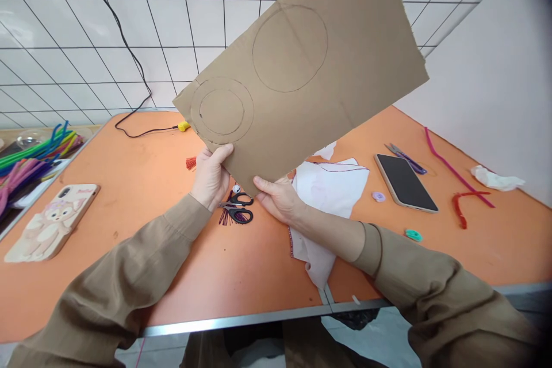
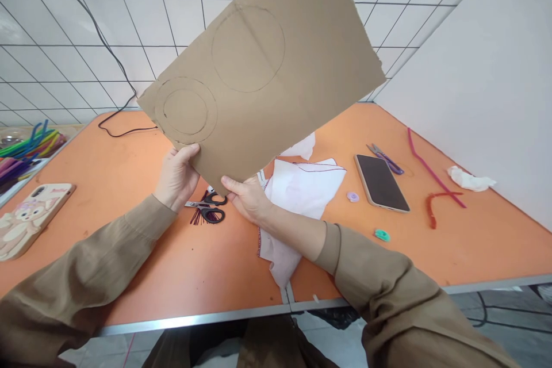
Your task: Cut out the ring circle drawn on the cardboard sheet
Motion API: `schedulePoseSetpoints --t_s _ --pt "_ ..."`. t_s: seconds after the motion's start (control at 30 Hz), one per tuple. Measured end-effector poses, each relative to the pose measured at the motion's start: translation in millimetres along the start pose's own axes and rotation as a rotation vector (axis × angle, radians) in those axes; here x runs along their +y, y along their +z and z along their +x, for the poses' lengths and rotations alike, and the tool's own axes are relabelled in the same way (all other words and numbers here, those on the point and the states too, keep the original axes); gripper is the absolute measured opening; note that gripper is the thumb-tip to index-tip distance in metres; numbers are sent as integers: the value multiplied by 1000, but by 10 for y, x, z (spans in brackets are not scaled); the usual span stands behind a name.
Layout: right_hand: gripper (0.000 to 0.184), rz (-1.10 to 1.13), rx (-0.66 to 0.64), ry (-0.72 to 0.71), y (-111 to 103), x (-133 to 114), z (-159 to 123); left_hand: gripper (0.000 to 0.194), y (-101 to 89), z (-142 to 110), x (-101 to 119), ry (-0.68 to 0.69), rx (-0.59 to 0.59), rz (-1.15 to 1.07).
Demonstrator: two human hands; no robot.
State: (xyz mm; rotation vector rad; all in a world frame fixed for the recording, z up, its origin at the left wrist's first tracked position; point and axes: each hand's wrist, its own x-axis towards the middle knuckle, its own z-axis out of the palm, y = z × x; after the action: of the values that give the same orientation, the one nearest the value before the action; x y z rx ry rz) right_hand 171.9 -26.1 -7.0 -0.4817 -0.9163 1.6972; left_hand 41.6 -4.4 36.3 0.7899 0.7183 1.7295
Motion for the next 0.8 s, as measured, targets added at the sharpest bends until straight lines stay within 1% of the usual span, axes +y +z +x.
schedulePoseSetpoints --t_s 0.1,0.2,0.27,0.37,0.43,0.47,0.53,0.6,0.63,0.67,0.7,0.73,0.77,0.8 --pt "62 -9 11 11 7 -2 -3 21 -27 22 -5 13 34 19" --pt "62 -23 19 15 -2 -6 7 25 -43 8 -14 16 11 25" --pt "62 -27 20 1 -11 -12 19 27 -44 -12 -16 2 -45 19" --pt "61 -39 26 -16 -12 -54 44 33 -56 9 22 -60 -166 33" --pt "61 -65 45 -34 -7 -129 75 36 -99 89 106 -111 -250 37" --pt "61 -87 57 -49 -8 -184 99 40 -138 148 173 -115 -273 16" --pt "59 -150 69 -91 -21 -320 160 52 -261 290 352 -83 -287 -40" --pt "55 -219 64 -110 -57 -468 231 61 -442 426 564 -33 -258 -68" --pt "52 -251 47 -100 -82 -534 265 62 -550 481 664 -47 -235 -49" --pt "50 -281 17 -64 -111 -591 296 65 -663 524 748 -90 -218 -7" --pt "49 -306 -9 -26 -141 -633 322 71 -778 554 808 -161 -215 44" --pt "50 -327 -32 16 -172 -662 342 74 -889 574 837 -235 -187 81" --pt "52 -342 -55 63 -202 -676 358 75 -989 584 834 -310 -182 125" --pt "53 -352 -74 108 -231 -678 370 70 -1073 588 802 -347 -141 171"
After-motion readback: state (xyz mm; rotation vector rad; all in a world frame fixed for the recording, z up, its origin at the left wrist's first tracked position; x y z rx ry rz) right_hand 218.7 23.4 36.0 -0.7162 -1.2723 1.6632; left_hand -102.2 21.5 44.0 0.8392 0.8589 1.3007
